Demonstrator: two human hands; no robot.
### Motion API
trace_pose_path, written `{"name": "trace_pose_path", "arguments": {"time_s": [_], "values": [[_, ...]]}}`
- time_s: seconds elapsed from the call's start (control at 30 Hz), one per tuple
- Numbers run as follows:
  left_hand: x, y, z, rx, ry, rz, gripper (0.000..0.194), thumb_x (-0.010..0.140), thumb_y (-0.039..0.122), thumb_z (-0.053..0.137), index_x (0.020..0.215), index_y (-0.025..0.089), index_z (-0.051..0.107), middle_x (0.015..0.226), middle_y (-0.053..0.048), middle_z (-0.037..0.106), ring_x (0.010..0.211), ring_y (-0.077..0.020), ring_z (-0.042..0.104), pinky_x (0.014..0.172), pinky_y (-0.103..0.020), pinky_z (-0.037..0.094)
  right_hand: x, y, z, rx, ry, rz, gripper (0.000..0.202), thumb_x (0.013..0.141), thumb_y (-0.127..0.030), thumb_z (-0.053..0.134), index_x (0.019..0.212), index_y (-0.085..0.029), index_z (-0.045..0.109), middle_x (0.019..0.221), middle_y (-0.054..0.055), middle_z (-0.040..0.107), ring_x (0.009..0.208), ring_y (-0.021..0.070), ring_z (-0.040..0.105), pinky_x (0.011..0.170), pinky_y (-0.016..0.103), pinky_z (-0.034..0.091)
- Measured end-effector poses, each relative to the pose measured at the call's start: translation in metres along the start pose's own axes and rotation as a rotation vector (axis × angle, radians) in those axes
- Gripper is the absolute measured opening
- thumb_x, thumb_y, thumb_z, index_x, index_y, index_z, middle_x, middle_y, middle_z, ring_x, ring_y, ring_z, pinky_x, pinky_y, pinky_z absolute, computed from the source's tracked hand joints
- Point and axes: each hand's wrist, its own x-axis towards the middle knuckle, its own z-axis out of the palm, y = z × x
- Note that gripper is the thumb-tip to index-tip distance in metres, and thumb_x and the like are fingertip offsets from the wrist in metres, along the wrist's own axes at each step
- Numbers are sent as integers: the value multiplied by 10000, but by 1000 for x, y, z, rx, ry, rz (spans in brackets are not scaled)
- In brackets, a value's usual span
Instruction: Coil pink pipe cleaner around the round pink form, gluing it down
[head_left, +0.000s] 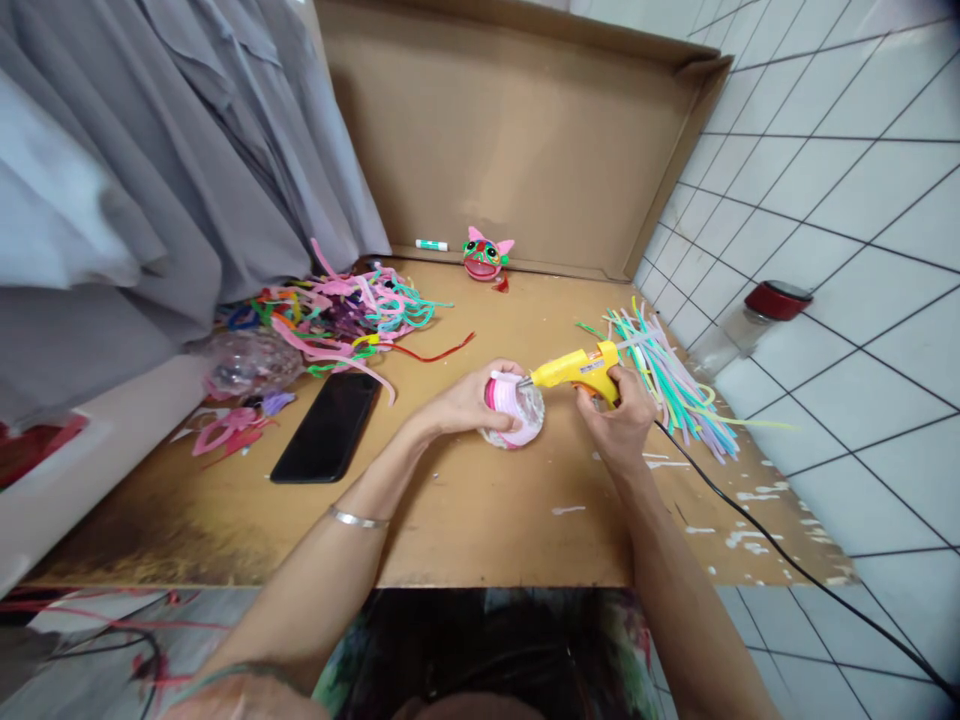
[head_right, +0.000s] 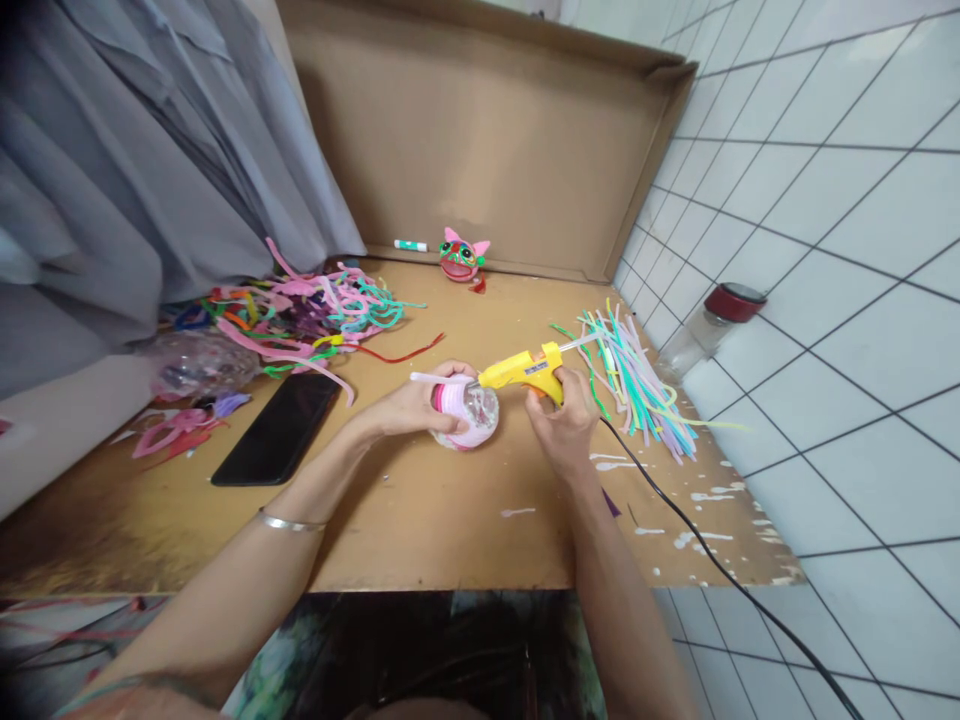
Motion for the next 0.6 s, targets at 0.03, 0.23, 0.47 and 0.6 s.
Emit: {"name": "trace_pose_path", "arguments": {"time_s": [0.03,0.23,0.47,0.6], "values": [[0,0,0,-1,0,4,658,520,181,770,1130,162,525,1045,-28,609,903,-173,588,818,-295,500,0,0,0,3,1,-4,189,768,-290,623,930,-214,564,861,50,652,770,203,624,693,346,517],[0,1,0,-22,-8,-4,646,517,196,786,1104,170,519,1033,-20,602,902,-170,587,825,-298,500,1,-1,-1,25,-1,3,186,771,-282,623,933,-211,567,857,48,650,765,198,621,688,340,520],[-1,0,1,-60,-15,16,616,526,183,780,1084,168,520,994,-11,597,864,-152,575,810,-288,488,2,0,-2,26,-7,8,188,765,-310,617,919,-215,567,856,48,659,748,197,623,678,345,528],[-1,0,1,-53,-5,18,619,518,182,784,1082,173,529,977,-9,596,844,-152,573,783,-282,486,3,-1,-1,9,13,29,177,751,-289,630,899,-218,563,820,35,648,726,191,616,666,337,522]]}}
